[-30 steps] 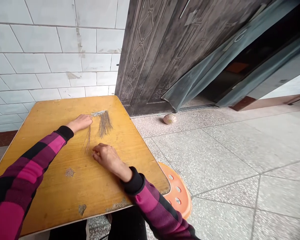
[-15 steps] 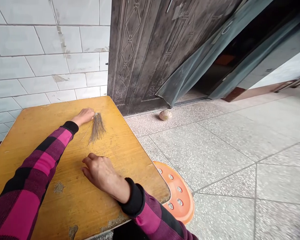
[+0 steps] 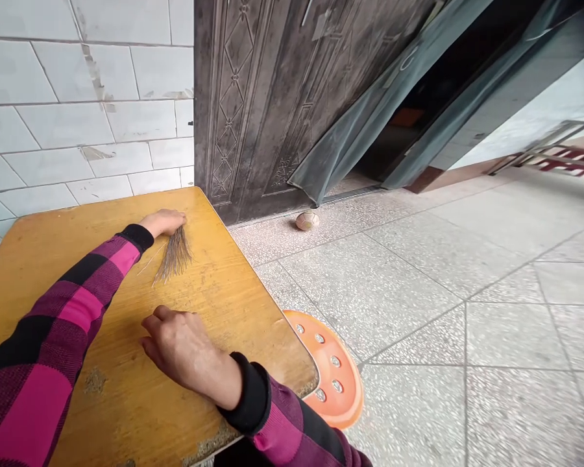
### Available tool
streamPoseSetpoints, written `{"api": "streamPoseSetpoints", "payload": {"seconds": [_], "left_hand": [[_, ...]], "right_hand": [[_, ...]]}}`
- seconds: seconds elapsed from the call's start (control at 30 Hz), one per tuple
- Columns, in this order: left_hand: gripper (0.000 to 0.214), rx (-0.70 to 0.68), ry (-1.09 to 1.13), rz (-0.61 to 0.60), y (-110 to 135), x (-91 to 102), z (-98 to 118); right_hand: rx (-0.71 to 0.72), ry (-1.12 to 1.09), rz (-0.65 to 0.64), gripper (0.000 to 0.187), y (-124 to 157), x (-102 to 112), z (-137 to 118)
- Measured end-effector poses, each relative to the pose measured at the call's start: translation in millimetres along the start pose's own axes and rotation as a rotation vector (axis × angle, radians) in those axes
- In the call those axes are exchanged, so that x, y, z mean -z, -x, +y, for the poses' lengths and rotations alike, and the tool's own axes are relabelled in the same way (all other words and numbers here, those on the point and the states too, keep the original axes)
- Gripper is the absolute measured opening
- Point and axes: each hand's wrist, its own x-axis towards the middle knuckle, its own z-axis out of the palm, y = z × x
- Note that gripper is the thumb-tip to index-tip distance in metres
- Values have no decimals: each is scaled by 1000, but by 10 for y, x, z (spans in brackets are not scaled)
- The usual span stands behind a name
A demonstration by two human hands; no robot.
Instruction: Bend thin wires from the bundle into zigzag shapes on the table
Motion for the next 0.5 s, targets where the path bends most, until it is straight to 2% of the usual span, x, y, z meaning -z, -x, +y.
{"api": "streamPoseSetpoints", "payload": {"seconds": [0.1, 0.17, 0.27, 0.33, 0.4, 0.5], "left_hand": [[35, 7, -58, 28, 109, -10, 20], [35, 9, -72, 52, 188, -24, 15], [36, 17, -63, 67, 262, -44, 1], [37, 29, -50, 70, 278, -52, -8], [37, 47, -29, 70, 276, -56, -16], [31, 76, 14, 59, 269, -60, -32]], "right_hand": [[-3, -51, 33, 19, 0, -14, 60], [-10, -123, 103, 20, -31, 3, 185], [-63, -221, 264, 23, -175, 122, 518], [-156, -180, 319, 24, -366, 252, 778], [-320, -30, 313, 31, -637, 368, 992], [-411, 120, 155, 47, -1136, 403, 1141]]}}
